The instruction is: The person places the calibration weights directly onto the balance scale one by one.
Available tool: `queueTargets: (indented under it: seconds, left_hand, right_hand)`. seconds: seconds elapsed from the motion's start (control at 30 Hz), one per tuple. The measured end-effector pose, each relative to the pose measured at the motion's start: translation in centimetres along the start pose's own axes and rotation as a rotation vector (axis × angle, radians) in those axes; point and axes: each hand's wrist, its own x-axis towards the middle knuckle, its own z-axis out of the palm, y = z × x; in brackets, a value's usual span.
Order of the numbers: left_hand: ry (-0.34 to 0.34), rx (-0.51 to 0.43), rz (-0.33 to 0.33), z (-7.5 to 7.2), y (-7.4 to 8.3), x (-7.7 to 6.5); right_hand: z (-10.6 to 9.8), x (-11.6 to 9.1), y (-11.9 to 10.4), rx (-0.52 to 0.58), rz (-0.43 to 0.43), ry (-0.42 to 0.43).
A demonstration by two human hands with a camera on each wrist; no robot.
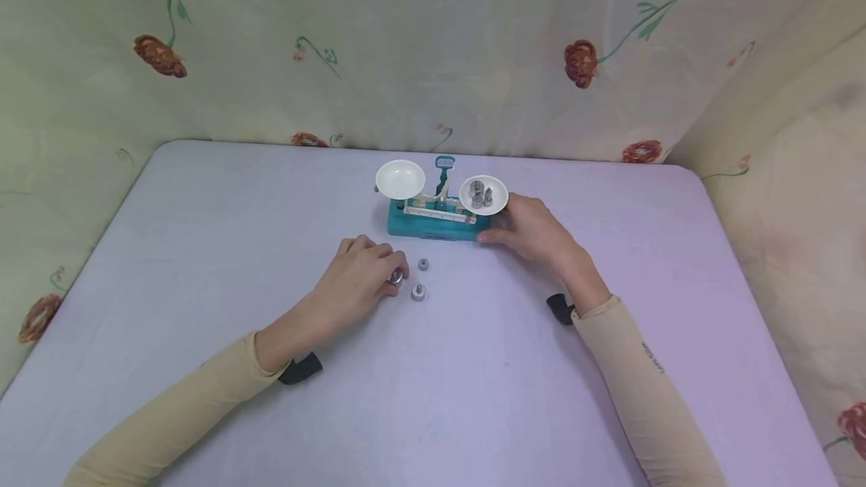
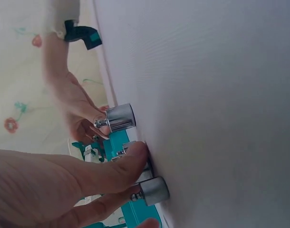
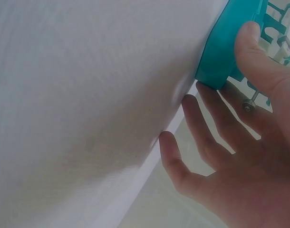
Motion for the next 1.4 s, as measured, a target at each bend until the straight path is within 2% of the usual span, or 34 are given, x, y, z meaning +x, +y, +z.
queueTargets:
  seconds: [0.17,0.7,1.0,1.23,1.4]
  left_hand:
    - [0.028,-0.004,0.015,-0.1,0.1,-0.1]
    - [0.055,0.008,0.007,0.1,-0.3,-0.5]
    - [0.055,0.022,-0.027,-0.7,-0.5,-0.5]
    - [0.086,0.006,-0.016,-1.3,-0.5,-0.2]
    - [0.102,-0.004,-0.034,-1.8,-0.5,-0.1]
  right_hand:
    - [-0.1,0.0,-0.1,-0.001,0.008,-0.004]
    - [0.4,0.3,-0.2,0.014,-0.001,-0.012]
    - [0.5,0.1,-0.2,0.011,0.009,-0.011]
    - [0.1,-0.1,0.0,0.008,0.013,-0.005]
    - [0.1,0.0,-0.1,0.012,0.014,-0.004]
